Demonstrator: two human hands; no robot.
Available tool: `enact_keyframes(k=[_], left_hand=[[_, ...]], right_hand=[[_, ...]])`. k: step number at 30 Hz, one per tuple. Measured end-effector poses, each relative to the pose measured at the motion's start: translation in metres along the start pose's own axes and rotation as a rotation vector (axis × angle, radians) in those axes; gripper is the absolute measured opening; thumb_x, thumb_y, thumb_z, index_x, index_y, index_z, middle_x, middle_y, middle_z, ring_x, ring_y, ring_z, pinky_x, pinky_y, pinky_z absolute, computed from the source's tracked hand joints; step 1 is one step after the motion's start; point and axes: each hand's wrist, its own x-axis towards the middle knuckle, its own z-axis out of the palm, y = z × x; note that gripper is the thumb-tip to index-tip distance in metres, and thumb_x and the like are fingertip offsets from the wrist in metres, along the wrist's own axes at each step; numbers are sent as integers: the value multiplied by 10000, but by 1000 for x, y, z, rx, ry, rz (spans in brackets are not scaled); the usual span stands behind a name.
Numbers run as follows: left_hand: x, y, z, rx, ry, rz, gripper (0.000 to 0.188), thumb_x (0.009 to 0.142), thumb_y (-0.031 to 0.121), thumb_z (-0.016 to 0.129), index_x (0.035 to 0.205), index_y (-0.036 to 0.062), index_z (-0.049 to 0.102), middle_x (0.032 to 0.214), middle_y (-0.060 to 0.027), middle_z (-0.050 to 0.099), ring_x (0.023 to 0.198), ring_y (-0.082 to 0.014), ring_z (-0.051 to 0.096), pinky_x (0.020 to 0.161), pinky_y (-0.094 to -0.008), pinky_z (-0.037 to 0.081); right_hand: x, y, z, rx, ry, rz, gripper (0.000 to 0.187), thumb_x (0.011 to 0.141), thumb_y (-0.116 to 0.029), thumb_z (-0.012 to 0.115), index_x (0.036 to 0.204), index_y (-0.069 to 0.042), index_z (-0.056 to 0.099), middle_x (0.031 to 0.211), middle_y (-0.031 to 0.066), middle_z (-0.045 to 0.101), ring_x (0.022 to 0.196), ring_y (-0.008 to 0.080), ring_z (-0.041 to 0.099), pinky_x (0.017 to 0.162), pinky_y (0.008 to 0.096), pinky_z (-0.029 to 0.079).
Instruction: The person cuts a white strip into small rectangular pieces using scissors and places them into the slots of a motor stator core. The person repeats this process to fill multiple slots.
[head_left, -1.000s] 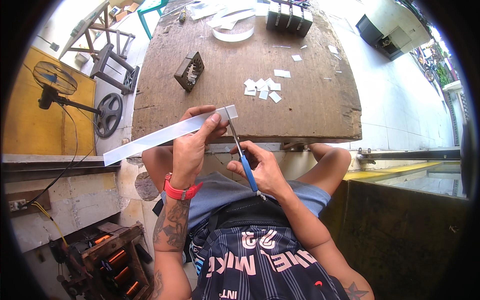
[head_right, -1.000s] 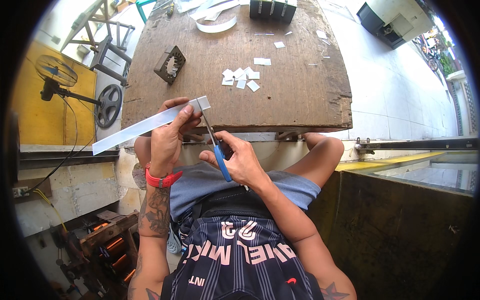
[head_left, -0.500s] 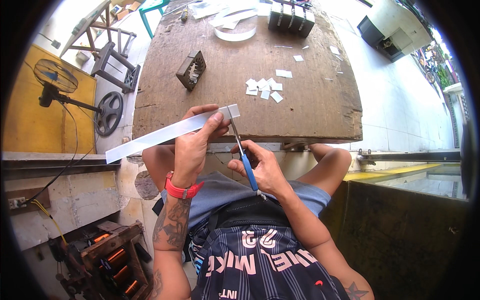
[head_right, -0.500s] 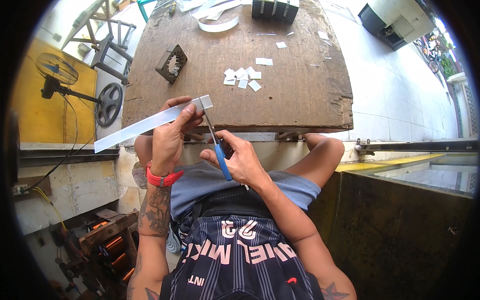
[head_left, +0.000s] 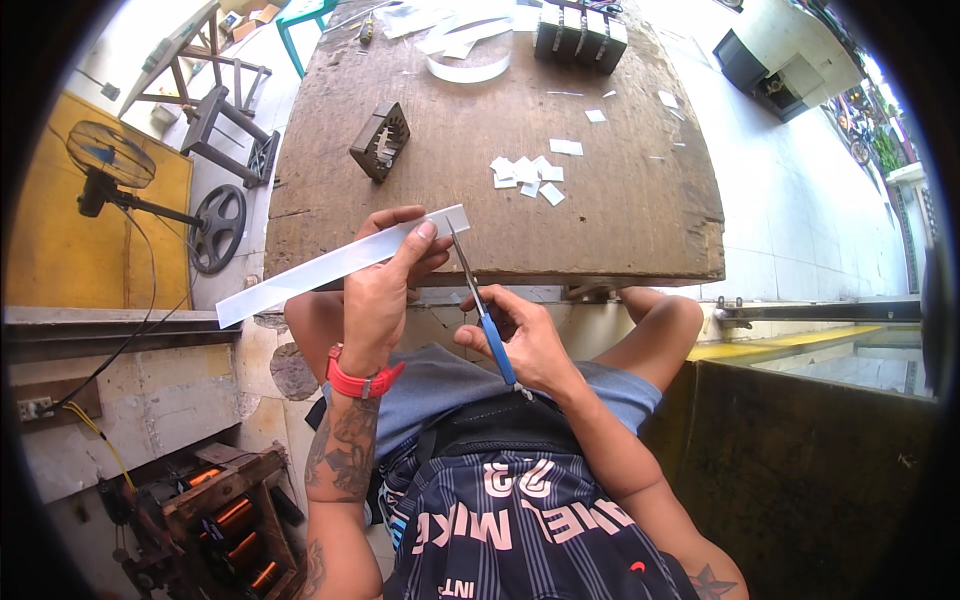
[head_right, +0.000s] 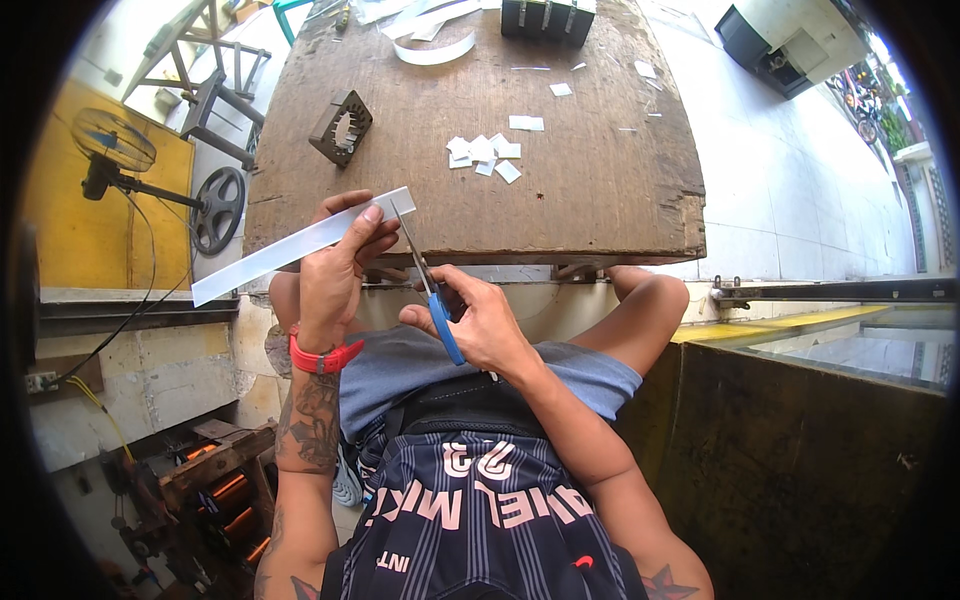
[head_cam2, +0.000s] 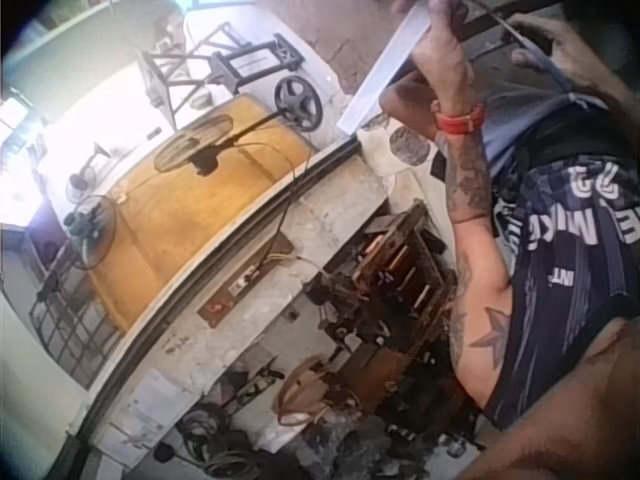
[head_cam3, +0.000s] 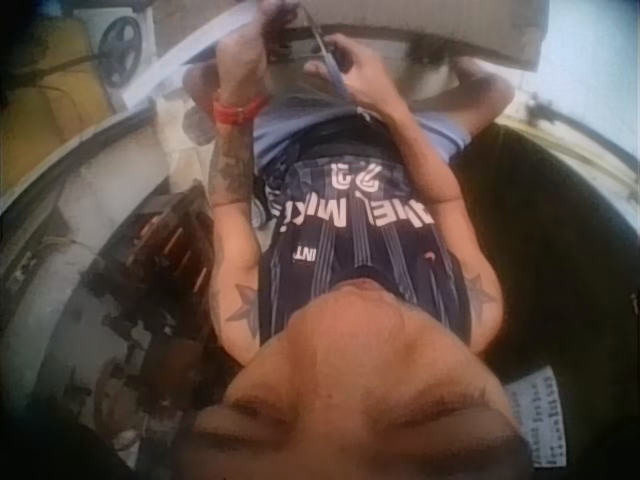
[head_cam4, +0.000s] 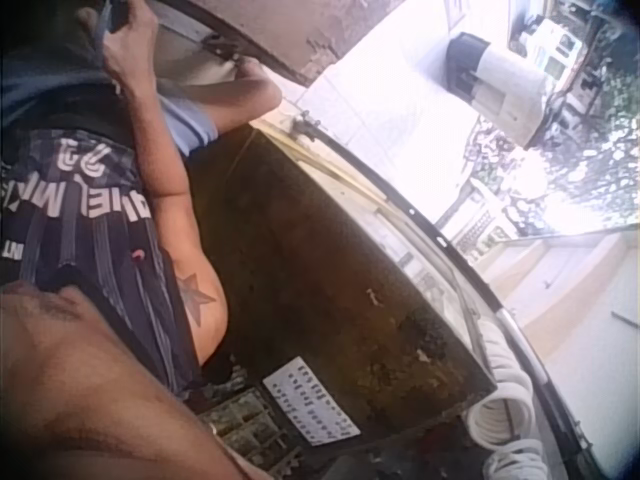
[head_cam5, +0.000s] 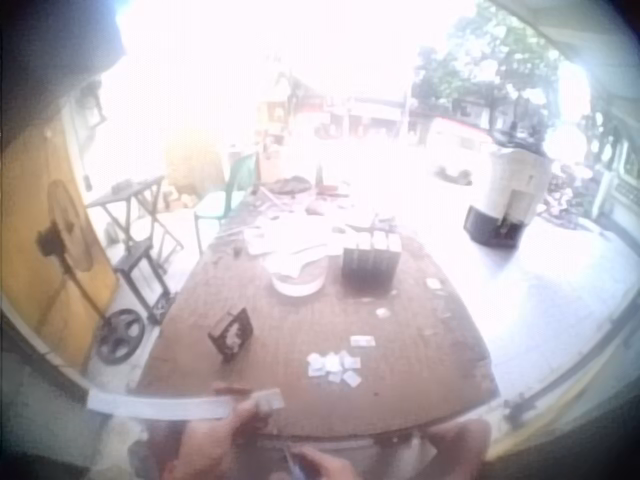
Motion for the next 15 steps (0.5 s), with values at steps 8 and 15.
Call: enact_keyframes(k=[8, 15], left_hand=[[-2, -4, -1, 16, -35, -20, 343, 1022, 99, 722, 1310, -27, 585, 1173, -168, 718, 1038, -210, 761, 889, -291, 654], [-2, -4, -2, 42, -24, -43, 323, 1023, 95, 714, 1296, -27, 591, 1145, -159, 716, 1024, -222, 766, 879, -308, 658]], right_hand=[[3, -3, -1, -19, 0, -9, 393, 920, -303, 871, 1149, -33, 698, 811, -43, 609, 716, 37, 526, 633, 225, 425], [3, 3, 5, 95, -1, 61, 361, 934, -302, 859, 1104, -32, 690, 813, -26, 625, 680, 26, 535, 582, 213, 415]])
